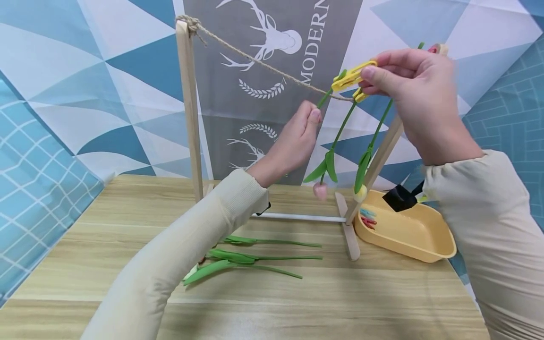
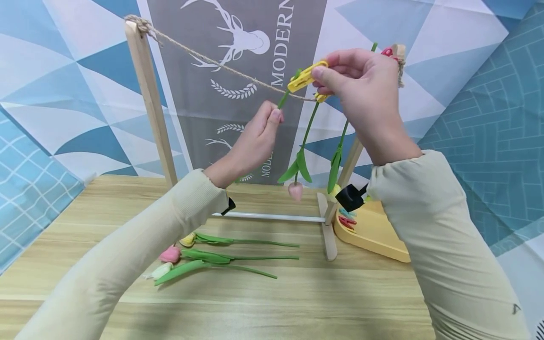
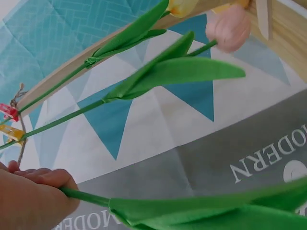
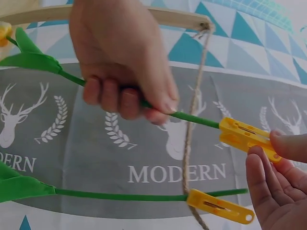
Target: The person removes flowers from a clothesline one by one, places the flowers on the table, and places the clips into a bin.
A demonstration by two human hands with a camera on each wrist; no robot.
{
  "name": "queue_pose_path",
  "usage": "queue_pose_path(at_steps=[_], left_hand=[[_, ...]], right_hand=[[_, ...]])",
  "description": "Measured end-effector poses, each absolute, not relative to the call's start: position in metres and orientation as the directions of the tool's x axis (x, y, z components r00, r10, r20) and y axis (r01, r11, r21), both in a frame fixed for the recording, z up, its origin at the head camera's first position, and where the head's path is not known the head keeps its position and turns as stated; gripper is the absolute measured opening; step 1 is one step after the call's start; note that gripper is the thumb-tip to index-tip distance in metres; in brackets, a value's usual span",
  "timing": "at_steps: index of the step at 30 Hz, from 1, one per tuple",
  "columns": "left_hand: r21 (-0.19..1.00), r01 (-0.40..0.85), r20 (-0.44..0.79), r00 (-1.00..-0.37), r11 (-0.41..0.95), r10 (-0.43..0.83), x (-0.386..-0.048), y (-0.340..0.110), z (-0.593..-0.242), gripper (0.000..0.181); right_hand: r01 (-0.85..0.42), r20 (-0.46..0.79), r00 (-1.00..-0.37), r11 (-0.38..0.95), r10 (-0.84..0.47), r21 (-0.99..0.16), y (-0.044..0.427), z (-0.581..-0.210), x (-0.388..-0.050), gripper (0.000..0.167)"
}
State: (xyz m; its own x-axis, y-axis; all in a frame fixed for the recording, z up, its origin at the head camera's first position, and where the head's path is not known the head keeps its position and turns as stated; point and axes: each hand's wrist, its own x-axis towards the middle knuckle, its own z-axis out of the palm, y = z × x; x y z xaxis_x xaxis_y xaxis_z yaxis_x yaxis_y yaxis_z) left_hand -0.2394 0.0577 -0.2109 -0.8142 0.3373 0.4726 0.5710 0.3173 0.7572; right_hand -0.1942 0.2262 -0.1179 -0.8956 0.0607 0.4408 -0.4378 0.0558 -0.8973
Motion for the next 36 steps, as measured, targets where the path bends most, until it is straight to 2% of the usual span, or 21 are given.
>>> queue_pose_path(at_steps=[5, 10, 16, 19, 24, 36], left_hand=[[0.652, 0.577, 0.435, -0.816, 0.492, 0.382, -0.232, 0.054, -0.212, 0.026], [0.431, 0.575, 0.399, -0.812, 0.695, 0.426, -0.219, 0.056, -0.220, 0.024], [0.194, 0.583, 0.459, -0.765, 0.789, 0.452, -0.205, 0.056, -0.239, 0.024], [0.094, 0.574, 0.490, -0.738, 0.813, 0.464, -0.200, 0.055, -0.249, 0.021], [-0.015, 0.564, 0.499, -0.712, 0.826, 0.494, -0.191, 0.052, -0.267, 0.007], [-0.093, 0.535, 0.518, -0.694, 0.840, 0.499, -0.171, 0.039, -0.312, 0.014]], right_hand=[[-0.480, 0.474, -0.876, -0.073, 0.093, -0.874, 0.238, -0.118, -0.191, 0.039], [-0.477, 0.460, -0.878, -0.163, 0.134, -0.864, 0.253, -0.125, -0.187, 0.039], [-0.437, 0.409, -0.898, -0.208, 0.163, -0.875, 0.267, -0.140, -0.182, 0.032], [-0.390, 0.352, -0.919, -0.273, 0.178, -0.879, 0.277, -0.150, -0.181, 0.027], [-0.299, 0.250, -0.952, -0.368, 0.174, -0.880, 0.299, -0.171, -0.177, 0.025], [-0.147, 0.063, -0.983, -0.534, 0.172, -0.833, 0.356, -0.229, -0.169, 0.025]])
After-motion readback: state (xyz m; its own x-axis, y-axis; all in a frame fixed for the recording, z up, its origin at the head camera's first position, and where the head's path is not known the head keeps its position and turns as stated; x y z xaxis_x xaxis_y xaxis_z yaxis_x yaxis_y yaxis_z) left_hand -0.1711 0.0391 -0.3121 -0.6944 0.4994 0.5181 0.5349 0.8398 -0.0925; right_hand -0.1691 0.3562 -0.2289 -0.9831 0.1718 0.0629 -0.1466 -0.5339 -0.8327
